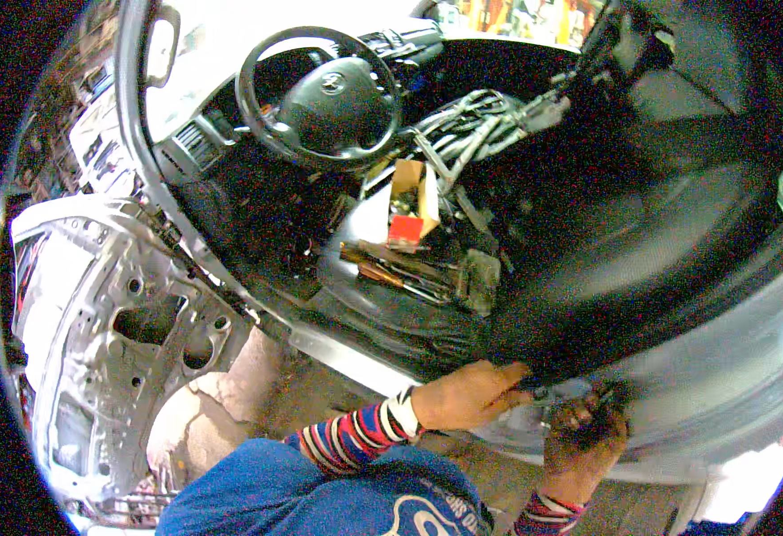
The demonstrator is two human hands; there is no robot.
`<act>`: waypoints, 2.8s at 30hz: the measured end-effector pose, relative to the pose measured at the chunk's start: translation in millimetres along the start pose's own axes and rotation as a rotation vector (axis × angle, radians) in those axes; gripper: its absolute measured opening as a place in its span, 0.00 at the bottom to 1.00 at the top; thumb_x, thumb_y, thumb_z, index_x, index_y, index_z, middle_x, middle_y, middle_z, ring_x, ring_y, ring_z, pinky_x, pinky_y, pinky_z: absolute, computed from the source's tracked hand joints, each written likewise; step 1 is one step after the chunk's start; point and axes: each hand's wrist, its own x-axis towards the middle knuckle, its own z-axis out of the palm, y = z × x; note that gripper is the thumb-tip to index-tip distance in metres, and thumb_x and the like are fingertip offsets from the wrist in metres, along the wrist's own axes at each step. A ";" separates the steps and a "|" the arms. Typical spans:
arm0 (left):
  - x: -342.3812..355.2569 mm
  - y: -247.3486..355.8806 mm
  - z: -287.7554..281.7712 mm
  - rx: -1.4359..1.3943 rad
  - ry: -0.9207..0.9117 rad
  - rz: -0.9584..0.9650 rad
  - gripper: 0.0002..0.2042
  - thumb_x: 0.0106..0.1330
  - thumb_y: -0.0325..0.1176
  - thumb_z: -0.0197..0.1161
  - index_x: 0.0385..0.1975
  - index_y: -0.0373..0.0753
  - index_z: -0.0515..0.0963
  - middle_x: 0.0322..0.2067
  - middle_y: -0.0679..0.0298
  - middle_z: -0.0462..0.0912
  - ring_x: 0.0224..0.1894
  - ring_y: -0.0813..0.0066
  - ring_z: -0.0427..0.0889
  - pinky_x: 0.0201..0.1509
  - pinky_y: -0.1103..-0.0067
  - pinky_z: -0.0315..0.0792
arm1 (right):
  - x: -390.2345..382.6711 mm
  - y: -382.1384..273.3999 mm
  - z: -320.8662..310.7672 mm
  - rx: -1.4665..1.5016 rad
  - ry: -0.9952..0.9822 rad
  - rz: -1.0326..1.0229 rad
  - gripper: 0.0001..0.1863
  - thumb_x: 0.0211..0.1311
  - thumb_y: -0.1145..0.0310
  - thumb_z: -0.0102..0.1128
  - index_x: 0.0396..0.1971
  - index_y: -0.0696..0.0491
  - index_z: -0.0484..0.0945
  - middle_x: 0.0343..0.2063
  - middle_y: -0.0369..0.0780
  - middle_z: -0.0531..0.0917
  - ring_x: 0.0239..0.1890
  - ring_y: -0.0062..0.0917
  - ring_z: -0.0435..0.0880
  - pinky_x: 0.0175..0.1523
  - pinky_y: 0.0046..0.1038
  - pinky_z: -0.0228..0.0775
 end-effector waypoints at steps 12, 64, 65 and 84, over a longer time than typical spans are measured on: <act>-14.2 -12.0 -22.4 0.029 0.105 0.025 0.16 0.71 0.41 0.58 0.42 0.31 0.71 0.26 0.40 0.79 0.34 0.37 0.80 0.38 0.53 0.72 | -1.6 -2.9 0.8 -0.080 -0.136 0.060 0.11 0.74 0.63 0.55 0.42 0.56 0.79 0.27 0.33 0.77 0.25 0.17 0.72 0.28 0.19 0.68; 10.7 -0.9 -8.1 -0.290 0.021 -0.142 0.14 0.71 0.38 0.61 0.47 0.34 0.77 0.31 0.64 0.78 0.33 0.78 0.71 0.39 0.79 0.68 | -6.8 11.8 -2.9 0.043 0.039 0.012 0.14 0.70 0.53 0.57 0.41 0.49 0.77 0.23 0.31 0.73 0.21 0.19 0.65 0.26 0.23 0.55; 10.7 -2.1 -6.9 -0.311 0.028 -0.115 0.14 0.71 0.38 0.61 0.47 0.34 0.77 0.32 0.64 0.78 0.33 0.78 0.71 0.39 0.79 0.68 | -7.9 12.5 -2.8 0.046 0.048 0.006 0.14 0.70 0.53 0.57 0.41 0.49 0.77 0.23 0.31 0.73 0.21 0.19 0.65 0.26 0.23 0.56; 11.4 -6.1 -6.2 -0.333 0.013 -0.135 0.14 0.72 0.40 0.61 0.46 0.35 0.77 0.29 0.69 0.75 0.31 0.82 0.67 0.35 0.81 0.65 | -5.7 20.7 7.6 0.046 0.077 -0.121 0.07 0.66 0.61 0.64 0.35 0.46 0.76 0.26 0.30 0.76 0.22 0.17 0.69 0.26 0.21 0.59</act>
